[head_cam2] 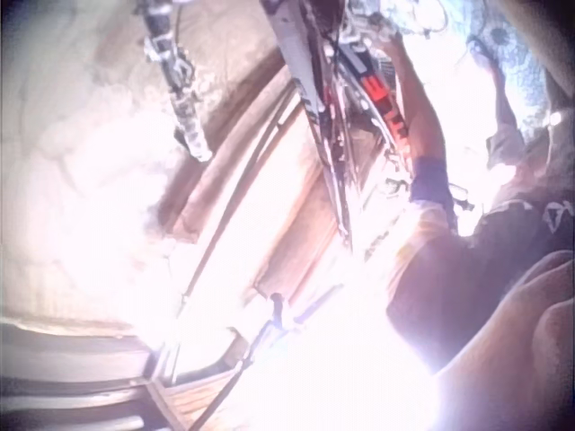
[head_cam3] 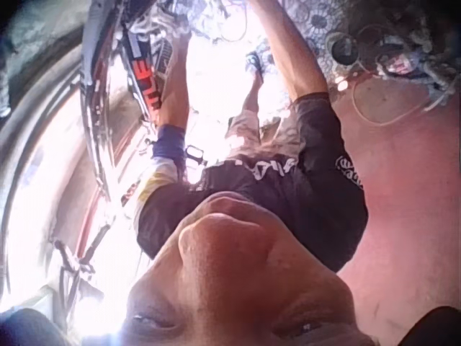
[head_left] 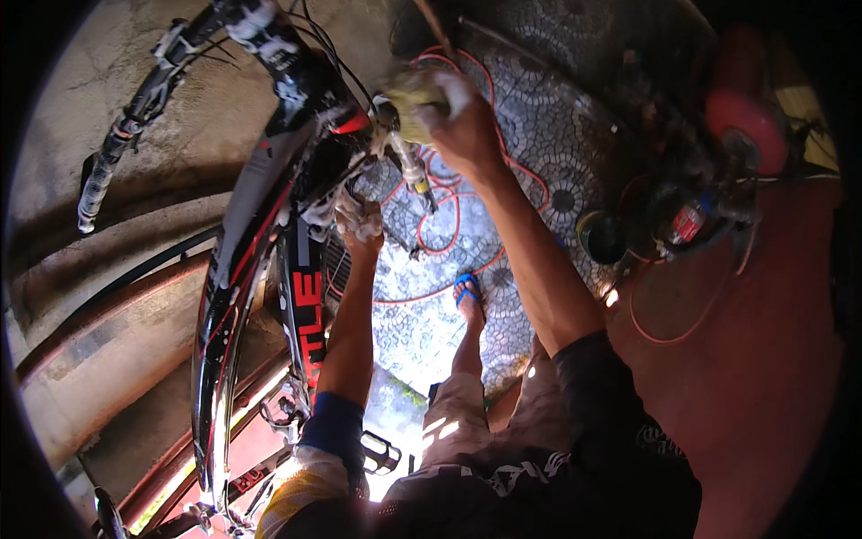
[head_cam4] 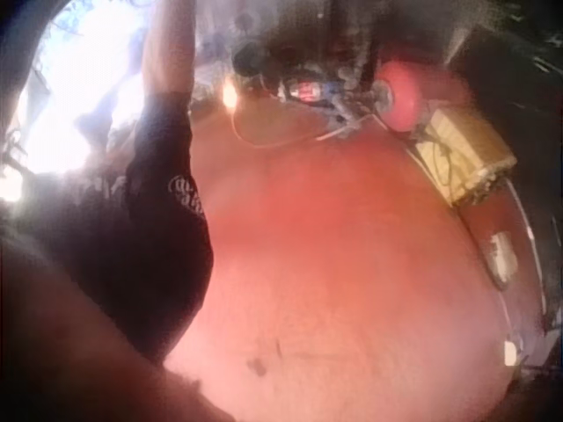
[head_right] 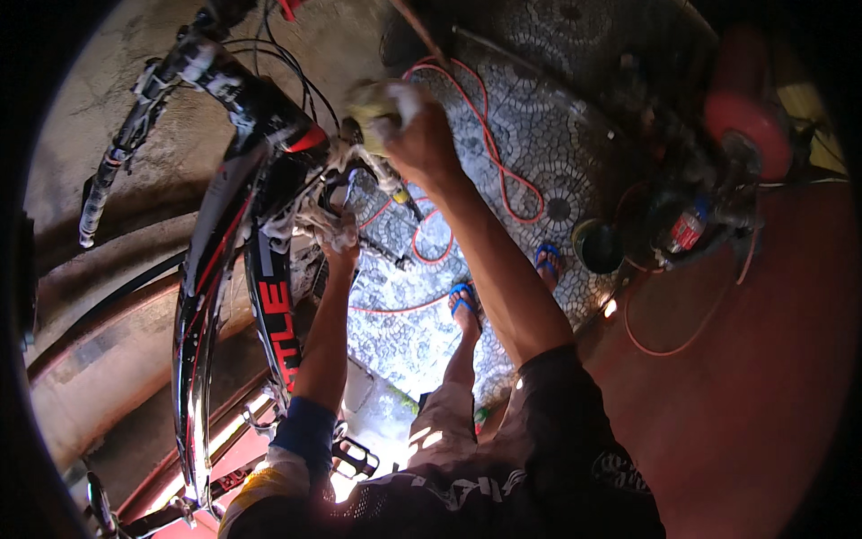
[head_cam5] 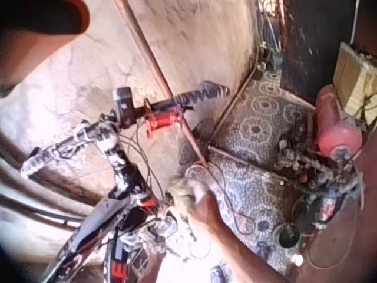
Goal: The person scrubs a bicycle frame and handlebars with a soapy sponge, rinsing the sponge in a bucket and continuing to clean various parts of the bike. The person then uses a blue brush to scrub the handlebars and brake levers.
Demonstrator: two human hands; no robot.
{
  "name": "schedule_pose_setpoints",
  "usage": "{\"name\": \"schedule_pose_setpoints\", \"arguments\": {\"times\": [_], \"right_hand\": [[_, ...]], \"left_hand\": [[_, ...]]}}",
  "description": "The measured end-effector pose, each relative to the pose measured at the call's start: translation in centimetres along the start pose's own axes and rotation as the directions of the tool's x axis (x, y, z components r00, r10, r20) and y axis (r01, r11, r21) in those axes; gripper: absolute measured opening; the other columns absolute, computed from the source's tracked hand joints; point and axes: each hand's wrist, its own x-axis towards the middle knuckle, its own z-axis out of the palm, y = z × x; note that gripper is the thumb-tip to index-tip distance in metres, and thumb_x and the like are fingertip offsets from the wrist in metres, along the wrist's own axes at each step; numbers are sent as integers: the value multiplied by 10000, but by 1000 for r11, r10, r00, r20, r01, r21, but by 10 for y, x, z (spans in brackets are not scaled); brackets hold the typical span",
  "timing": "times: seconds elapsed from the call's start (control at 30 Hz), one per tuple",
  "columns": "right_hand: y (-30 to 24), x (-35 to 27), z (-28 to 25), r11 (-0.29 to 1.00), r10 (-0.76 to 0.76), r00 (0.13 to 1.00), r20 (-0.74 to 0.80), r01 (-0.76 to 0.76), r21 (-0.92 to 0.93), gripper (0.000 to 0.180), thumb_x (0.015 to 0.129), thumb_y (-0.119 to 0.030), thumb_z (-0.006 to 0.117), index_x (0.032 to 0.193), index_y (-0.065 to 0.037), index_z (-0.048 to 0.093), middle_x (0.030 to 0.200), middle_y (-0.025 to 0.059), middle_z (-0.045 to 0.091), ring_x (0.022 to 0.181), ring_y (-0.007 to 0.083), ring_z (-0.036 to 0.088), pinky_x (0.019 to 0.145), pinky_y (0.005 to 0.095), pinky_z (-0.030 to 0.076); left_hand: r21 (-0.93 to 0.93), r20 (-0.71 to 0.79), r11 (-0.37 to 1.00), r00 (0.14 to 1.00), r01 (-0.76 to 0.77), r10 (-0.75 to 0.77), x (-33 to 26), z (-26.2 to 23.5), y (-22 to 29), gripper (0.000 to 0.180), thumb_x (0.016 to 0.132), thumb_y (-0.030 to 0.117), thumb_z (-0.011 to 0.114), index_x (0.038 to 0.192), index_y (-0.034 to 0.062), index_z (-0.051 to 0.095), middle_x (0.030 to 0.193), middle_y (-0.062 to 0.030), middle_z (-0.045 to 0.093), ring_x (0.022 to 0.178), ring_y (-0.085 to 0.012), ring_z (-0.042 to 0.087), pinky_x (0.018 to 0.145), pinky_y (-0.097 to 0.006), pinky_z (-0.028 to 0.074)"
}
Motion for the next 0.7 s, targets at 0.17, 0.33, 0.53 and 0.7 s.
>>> {"name": "schedule_pose_setpoints", "arguments": {"times": [0.17,0.33,0.53,0.7], "right_hand": [[30,-35,-18,996,51,998,37,-53,73,463,787,-174,758,1222,-73,634,1114,193,626,1011,392,626,899,459,517],[24,-70,-81,992,119,992,36,-117,-35,432,786,-41,680,1215,-57,631,1139,164,633,1054,334,633,936,411,508],[-5,-109,-169,960,279,960,-6,-279,-29,503,780,-21,656,1278,-8,590,1233,173,622,1167,290,628,1014,392,488],[-18,-143,-253,912,345,930,-127,-364,-189,514,788,8,647,1297,10,578,1300,191,604,1232,315,596,1063,392,450]], "left_hand": [[161,82,985,994,57,-71,0,-34,-37,195,936,183,631,1104,84,625,1029,-91,660,944,-287,606,877,-453,458],[253,303,926,932,-280,199,38,-48,-69,238,967,219,618,1107,45,699,1112,-70,740,1028,-197,694,922,-353,519],[218,178,808,792,547,-584,56,-40,-58,443,933,339,662,1305,100,640,1243,-89,680,1075,-221,667,841,-411,557],[419,-356,797,886,435,-297,50,25,60,695,864,406,741,1324,-68,523,1214,-285,594,1117,-399,589,921,-493,478]]}}
